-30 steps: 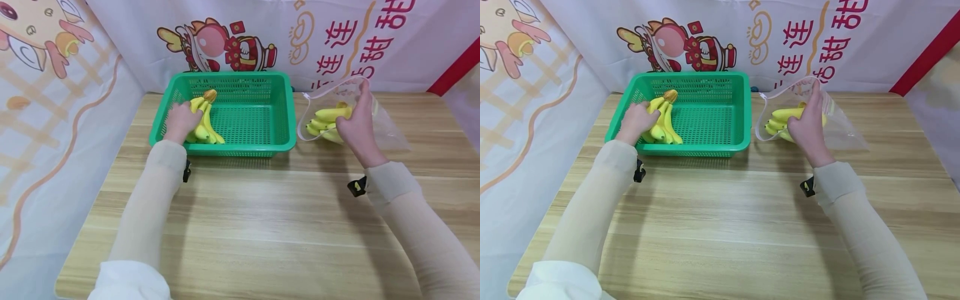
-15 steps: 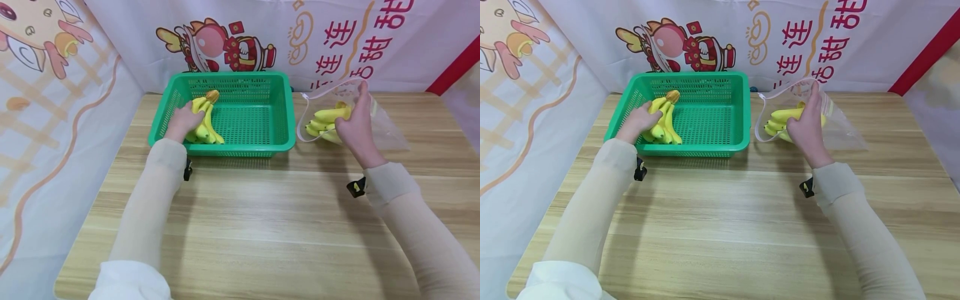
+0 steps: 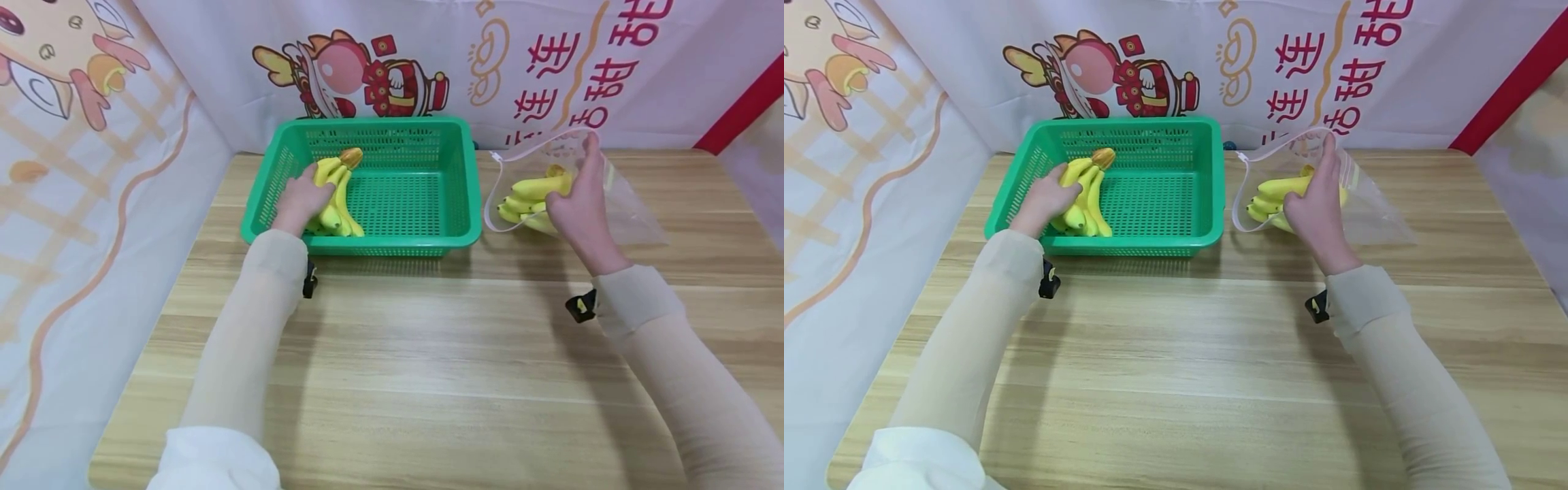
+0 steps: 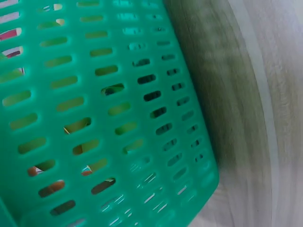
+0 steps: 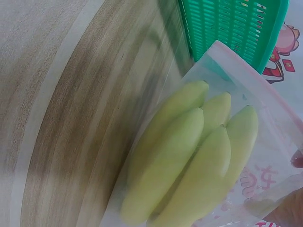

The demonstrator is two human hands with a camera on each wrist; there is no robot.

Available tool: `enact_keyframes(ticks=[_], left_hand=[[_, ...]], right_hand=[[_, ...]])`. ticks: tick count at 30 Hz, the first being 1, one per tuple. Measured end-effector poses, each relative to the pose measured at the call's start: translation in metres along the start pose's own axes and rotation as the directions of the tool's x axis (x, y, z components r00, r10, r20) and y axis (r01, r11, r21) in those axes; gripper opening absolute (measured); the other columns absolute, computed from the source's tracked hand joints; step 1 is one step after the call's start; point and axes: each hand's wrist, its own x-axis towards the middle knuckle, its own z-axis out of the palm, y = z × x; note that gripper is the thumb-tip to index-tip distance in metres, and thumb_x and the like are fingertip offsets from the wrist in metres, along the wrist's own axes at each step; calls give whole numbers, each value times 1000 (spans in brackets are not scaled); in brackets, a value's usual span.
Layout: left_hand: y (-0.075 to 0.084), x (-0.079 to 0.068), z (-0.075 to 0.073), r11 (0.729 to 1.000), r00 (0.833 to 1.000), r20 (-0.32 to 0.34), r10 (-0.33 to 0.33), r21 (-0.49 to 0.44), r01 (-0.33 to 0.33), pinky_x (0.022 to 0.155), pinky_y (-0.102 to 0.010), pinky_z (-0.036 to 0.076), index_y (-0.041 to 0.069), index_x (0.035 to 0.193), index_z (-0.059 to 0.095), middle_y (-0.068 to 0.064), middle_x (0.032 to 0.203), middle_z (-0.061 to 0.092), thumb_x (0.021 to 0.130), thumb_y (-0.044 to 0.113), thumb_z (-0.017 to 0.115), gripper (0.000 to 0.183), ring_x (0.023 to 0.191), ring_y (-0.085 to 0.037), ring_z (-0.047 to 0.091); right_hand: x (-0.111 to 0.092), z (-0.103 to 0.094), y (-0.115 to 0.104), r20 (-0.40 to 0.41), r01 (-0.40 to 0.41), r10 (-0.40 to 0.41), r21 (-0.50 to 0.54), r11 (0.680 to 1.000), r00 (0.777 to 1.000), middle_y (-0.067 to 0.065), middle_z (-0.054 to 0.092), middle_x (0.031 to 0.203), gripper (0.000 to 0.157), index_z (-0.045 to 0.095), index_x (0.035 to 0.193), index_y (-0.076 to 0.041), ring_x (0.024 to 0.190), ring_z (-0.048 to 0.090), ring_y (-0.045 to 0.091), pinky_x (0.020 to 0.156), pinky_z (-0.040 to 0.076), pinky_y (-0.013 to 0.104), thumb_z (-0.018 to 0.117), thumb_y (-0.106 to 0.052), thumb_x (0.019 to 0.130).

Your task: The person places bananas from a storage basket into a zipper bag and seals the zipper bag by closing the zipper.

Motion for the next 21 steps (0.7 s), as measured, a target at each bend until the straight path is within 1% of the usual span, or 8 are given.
enact_keyframes(ticks=[3, 5, 7, 12, 14, 15, 18, 21], left_hand=[[1, 1, 3, 1000, 1000, -20, -6, -11, 6, 115, -63, 16, 25, 155, 1, -22, 160, 5, 99, 42, 34, 67, 147, -42, 7], [2, 1, 5, 1000, 999, -35, -6, -18, 5, 114, -63, 21, 25, 155, 0, -24, 159, 7, 99, 41, 36, 68, 146, -43, 13], [3, 1, 8, 1000, 999, -52, -8, -27, 7, 112, -62, 23, 23, 155, -2, -25, 159, 9, 98, 41, 38, 71, 144, -45, 17], [3, 3, 14, 997, 995, -96, -39, -67, 32, 110, -59, 30, 6, 152, 2, -26, 153, 22, 96, 40, 45, 79, 138, -44, 30], [4, 4, 15, 995, 994, -100, -51, -87, 42, 109, -56, 32, 2, 150, 4, -26, 150, 25, 96, 40, 46, 79, 135, -43, 32], [4, 3, 16, 994, 994, -95, -55, -101, 45, 108, -56, 34, 2, 150, 4, -27, 149, 25, 95, 40, 46, 78, 134, -43, 34], [4, 1, 15, 987, 996, -60, -68, -150, 59, 106, -52, 37, 8, 151, -3, -29, 148, 23, 96, 39, 44, 79, 131, -42, 37], [4, -3, 14, 977, 997, -12, -79, -198, 75, 100, -46, 41, 16, 152, -9, -30, 146, 30, 97, 39, 42, 78, 124, -38, 45]], right_hand=[[-1, 0, 0, -3, 4, -4, -8, 1000, 1000, -4, -6, 162, 98, -13, 152, -26, 150, 7, 25, 113, 34, 45, 41, 10, 79], [-2, -1, 0, -6, 9, -9, -12, 1000, 1000, -3, -5, 162, 98, -12, 153, -26, 149, 8, 24, 112, 36, 45, 41, 10, 79], [-2, -1, -1, -9, 10, -10, -17, 1000, 1000, -3, -4, 162, 97, -12, 153, -26, 149, 8, 24, 111, 38, 45, 41, 10, 79], [-3, -1, -1, -8, 8, -8, -14, 1000, 1000, -2, -5, 162, 98, -11, 153, -25, 149, 8, 25, 112, 36, 45, 41, 10, 78], [-3, -1, 0, -7, 8, -8, -11, 1000, 1000, -2, -5, 162, 98, -11, 153, -25, 149, 8, 25, 112, 35, 45, 41, 11, 78], [-3, -1, 0, -8, 8, -8, -9, 1000, 1000, -2, -5, 162, 98, -11, 153, -24, 149, 8, 26, 113, 35, 46, 41, 11, 78], [-2, -1, 0, -8, 4, -4, -12, 1000, 1000, -2, -5, 162, 98, -12, 153, -24, 149, 8, 26, 113, 35, 46, 41, 11, 77], [-1, 0, 1, -10, 1, -1, -13, 1000, 1000, -2, -4, 162, 99, -11, 153, -23, 149, 9, 27, 113, 34, 46, 42, 11, 77]])
